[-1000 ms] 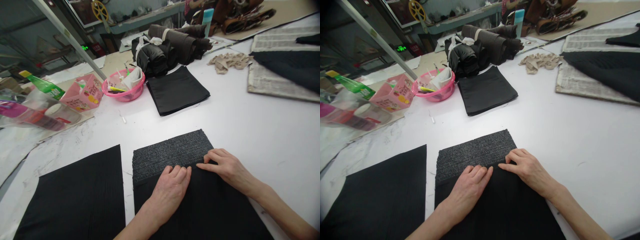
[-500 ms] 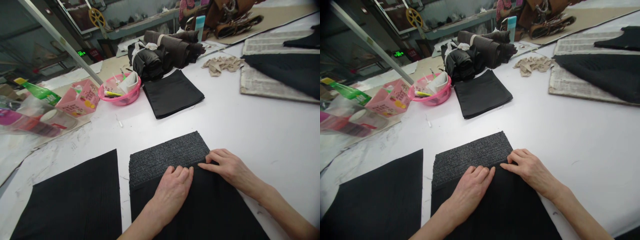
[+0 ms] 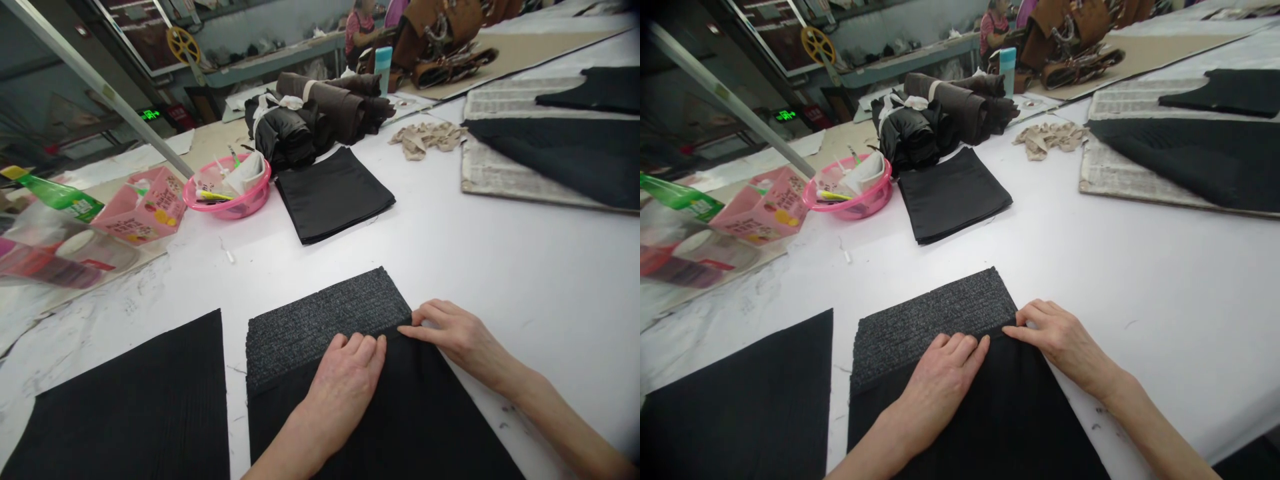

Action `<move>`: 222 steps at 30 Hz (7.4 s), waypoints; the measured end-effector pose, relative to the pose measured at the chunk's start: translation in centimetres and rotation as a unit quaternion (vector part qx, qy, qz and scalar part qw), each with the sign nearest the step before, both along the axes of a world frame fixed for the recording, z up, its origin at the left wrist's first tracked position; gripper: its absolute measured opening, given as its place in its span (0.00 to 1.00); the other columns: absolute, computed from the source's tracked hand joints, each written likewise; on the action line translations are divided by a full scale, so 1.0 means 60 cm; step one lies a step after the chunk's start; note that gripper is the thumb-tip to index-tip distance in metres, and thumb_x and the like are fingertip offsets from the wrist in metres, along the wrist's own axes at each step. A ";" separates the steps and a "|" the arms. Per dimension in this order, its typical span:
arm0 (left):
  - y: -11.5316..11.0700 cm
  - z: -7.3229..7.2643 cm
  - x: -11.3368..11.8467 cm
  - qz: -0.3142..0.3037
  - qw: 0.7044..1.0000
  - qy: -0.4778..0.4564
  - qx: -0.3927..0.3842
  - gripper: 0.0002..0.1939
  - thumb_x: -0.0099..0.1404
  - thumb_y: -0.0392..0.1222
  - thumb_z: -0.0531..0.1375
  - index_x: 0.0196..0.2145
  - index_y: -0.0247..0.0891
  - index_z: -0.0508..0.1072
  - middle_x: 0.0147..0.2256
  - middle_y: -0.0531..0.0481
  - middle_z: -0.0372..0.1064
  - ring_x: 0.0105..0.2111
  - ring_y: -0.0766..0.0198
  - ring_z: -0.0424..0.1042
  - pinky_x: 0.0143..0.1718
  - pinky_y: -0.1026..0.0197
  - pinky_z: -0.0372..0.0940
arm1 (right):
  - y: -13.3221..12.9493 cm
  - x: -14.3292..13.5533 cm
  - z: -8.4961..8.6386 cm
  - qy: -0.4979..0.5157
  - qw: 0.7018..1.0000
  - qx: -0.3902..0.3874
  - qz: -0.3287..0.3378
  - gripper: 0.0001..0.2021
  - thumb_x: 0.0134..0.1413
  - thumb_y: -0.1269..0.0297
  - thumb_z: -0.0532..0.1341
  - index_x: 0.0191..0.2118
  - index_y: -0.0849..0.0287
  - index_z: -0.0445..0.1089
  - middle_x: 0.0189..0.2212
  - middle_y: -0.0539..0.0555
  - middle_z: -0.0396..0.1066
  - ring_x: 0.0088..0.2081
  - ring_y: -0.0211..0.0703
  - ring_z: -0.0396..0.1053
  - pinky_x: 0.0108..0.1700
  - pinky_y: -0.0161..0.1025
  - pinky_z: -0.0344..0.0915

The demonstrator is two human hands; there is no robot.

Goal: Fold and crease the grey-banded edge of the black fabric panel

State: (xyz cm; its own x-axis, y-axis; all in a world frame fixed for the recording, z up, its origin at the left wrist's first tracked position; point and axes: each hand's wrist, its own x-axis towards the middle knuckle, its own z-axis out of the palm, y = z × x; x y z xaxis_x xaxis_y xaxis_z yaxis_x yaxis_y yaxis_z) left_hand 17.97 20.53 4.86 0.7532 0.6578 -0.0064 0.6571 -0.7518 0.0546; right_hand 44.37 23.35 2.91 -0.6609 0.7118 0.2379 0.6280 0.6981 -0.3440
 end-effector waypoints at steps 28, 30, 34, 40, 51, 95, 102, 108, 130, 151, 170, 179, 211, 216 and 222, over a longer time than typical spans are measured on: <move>0.007 -0.003 0.032 -0.002 1.000 -0.001 0.027 0.26 0.70 0.33 0.51 0.64 0.30 0.52 0.43 0.45 0.62 0.41 0.59 0.63 0.42 0.54 0.62 | 0.001 0.004 0.010 0.050 0.998 -0.045 -0.009 0.14 0.70 0.71 0.50 0.51 0.54 0.69 0.43 0.55 0.65 0.44 0.43 0.63 0.45 0.43 0.64; 0.010 -0.001 0.035 -0.003 1.000 -0.002 0.024 0.25 0.70 0.33 0.50 0.64 0.31 0.53 0.42 0.46 0.62 0.41 0.59 0.63 0.42 0.54 0.62 | 0.001 0.003 0.009 0.052 0.998 -0.043 -0.013 0.14 0.69 0.71 0.50 0.51 0.53 0.70 0.42 0.55 0.65 0.44 0.43 0.64 0.45 0.43 0.65; 0.014 0.001 0.046 -0.001 1.000 -0.005 0.017 0.24 0.71 0.34 0.51 0.63 0.33 0.54 0.40 0.47 0.62 0.39 0.59 0.63 0.40 0.54 0.63 | 0.001 0.003 0.003 0.063 0.997 -0.038 -0.017 0.14 0.69 0.71 0.50 0.51 0.52 0.70 0.42 0.55 0.66 0.44 0.43 0.65 0.45 0.43 0.66; 0.012 -0.004 0.047 0.007 0.999 -0.029 0.020 0.24 0.70 0.33 0.51 0.63 0.34 0.54 0.41 0.47 0.63 0.39 0.58 0.63 0.40 0.54 0.63 | -0.008 0.019 0.007 0.126 0.986 -0.061 -0.094 0.13 0.69 0.69 0.52 0.53 0.51 0.69 0.44 0.54 0.65 0.45 0.42 0.66 0.46 0.39 0.67; 0.008 -0.004 0.047 0.018 0.998 -0.050 0.030 0.22 0.71 0.34 0.51 0.61 0.32 0.56 0.42 0.46 0.63 0.41 0.58 0.63 0.41 0.54 0.62 | -0.009 0.012 0.005 0.082 0.994 -0.007 -0.069 0.12 0.67 0.70 0.55 0.50 0.52 0.70 0.42 0.54 0.67 0.42 0.43 0.67 0.42 0.40 0.67; 0.003 -0.010 0.049 0.003 0.997 -0.075 0.017 0.18 0.72 0.35 0.49 0.59 0.33 0.61 0.43 0.45 0.63 0.43 0.57 0.63 0.42 0.53 0.62 | -0.005 -0.015 0.002 0.063 0.995 0.002 -0.073 0.07 0.67 0.71 0.54 0.45 0.56 0.69 0.41 0.53 0.68 0.43 0.45 0.66 0.46 0.44 0.64; 0.003 -0.013 0.047 0.004 0.996 -0.082 0.020 0.18 0.72 0.35 0.50 0.58 0.33 0.61 0.43 0.46 0.63 0.42 0.57 0.63 0.40 0.53 0.62 | -0.002 -0.014 -0.004 0.094 0.993 -0.010 -0.073 0.07 0.67 0.71 0.56 0.45 0.55 0.69 0.41 0.53 0.68 0.43 0.43 0.65 0.45 0.42 0.64; 0.002 -0.021 0.047 0.015 0.995 -0.090 0.031 0.18 0.72 0.34 0.49 0.58 0.31 0.61 0.41 0.47 0.64 0.40 0.59 0.63 0.39 0.55 0.61 | 0.000 -0.008 -0.005 0.089 0.995 0.016 -0.044 0.10 0.66 0.73 0.54 0.46 0.54 0.71 0.41 0.53 0.68 0.42 0.42 0.66 0.43 0.41 0.64; 0.005 -0.016 0.057 -0.012 0.996 -0.042 0.082 0.18 0.71 0.32 0.50 0.57 0.28 0.62 0.42 0.46 0.62 0.39 0.61 0.63 0.39 0.57 0.63 | 0.002 0.009 -0.001 0.059 0.998 -0.015 -0.009 0.13 0.68 0.72 0.52 0.51 0.53 0.70 0.45 0.55 0.66 0.47 0.44 0.64 0.47 0.43 0.65; 0.010 -0.014 0.058 -0.009 0.998 -0.038 0.053 0.22 0.71 0.34 0.50 0.61 0.30 0.57 0.41 0.45 0.64 0.40 0.59 0.64 0.40 0.55 0.62 | -0.006 0.014 -0.004 0.112 0.991 -0.003 -0.069 0.09 0.67 0.71 0.55 0.46 0.55 0.70 0.40 0.54 0.68 0.42 0.42 0.68 0.42 0.40 0.68; 0.018 -0.007 0.070 0.003 0.999 -0.032 0.041 0.19 0.71 0.34 0.50 0.59 0.31 0.59 0.40 0.48 0.62 0.38 0.61 0.63 0.38 0.56 0.62 | -0.013 0.015 -0.003 0.065 0.996 0.005 -0.062 0.11 0.69 0.71 0.52 0.50 0.55 0.69 0.43 0.56 0.67 0.45 0.44 0.65 0.46 0.43 0.67; 0.017 -0.004 0.082 -0.003 0.998 -0.034 0.052 0.16 0.71 0.34 0.51 0.55 0.31 0.63 0.41 0.48 0.61 0.38 0.61 0.62 0.37 0.57 0.62 | -0.015 0.016 -0.003 0.068 0.996 0.004 -0.055 0.13 0.69 0.70 0.51 0.52 0.55 0.68 0.45 0.57 0.67 0.47 0.46 0.66 0.48 0.45 0.69; -0.006 -0.016 0.055 0.032 0.996 -0.075 0.036 0.22 0.70 0.34 0.52 0.61 0.30 0.59 0.48 0.44 0.65 0.44 0.57 0.65 0.44 0.55 0.63 | -0.066 0.008 -0.022 -0.032 0.987 0.049 -0.151 0.21 0.70 0.71 0.44 0.62 0.51 0.60 0.56 0.58 0.60 0.57 0.51 0.58 0.55 0.51 0.64; -0.033 -0.038 0.016 0.043 0.991 -0.091 0.086 0.17 0.72 0.35 0.51 0.57 0.34 0.65 0.51 0.43 0.66 0.51 0.56 0.64 0.51 0.53 0.60 | -0.067 0.015 -0.029 -0.021 0.984 0.037 -0.175 0.21 0.69 0.72 0.43 0.61 0.50 0.61 0.56 0.56 0.60 0.57 0.50 0.58 0.54 0.50 0.64; -0.083 -0.060 -0.055 0.086 0.974 -0.170 0.119 0.14 0.71 0.35 0.51 0.51 0.39 0.70 0.46 0.46 0.70 0.49 0.56 0.67 0.51 0.52 0.62 | -0.056 -0.016 0.001 0.068 0.972 0.042 -0.220 0.12 0.69 0.65 0.51 0.51 0.51 0.67 0.49 0.53 0.65 0.50 0.47 0.64 0.51 0.45 0.65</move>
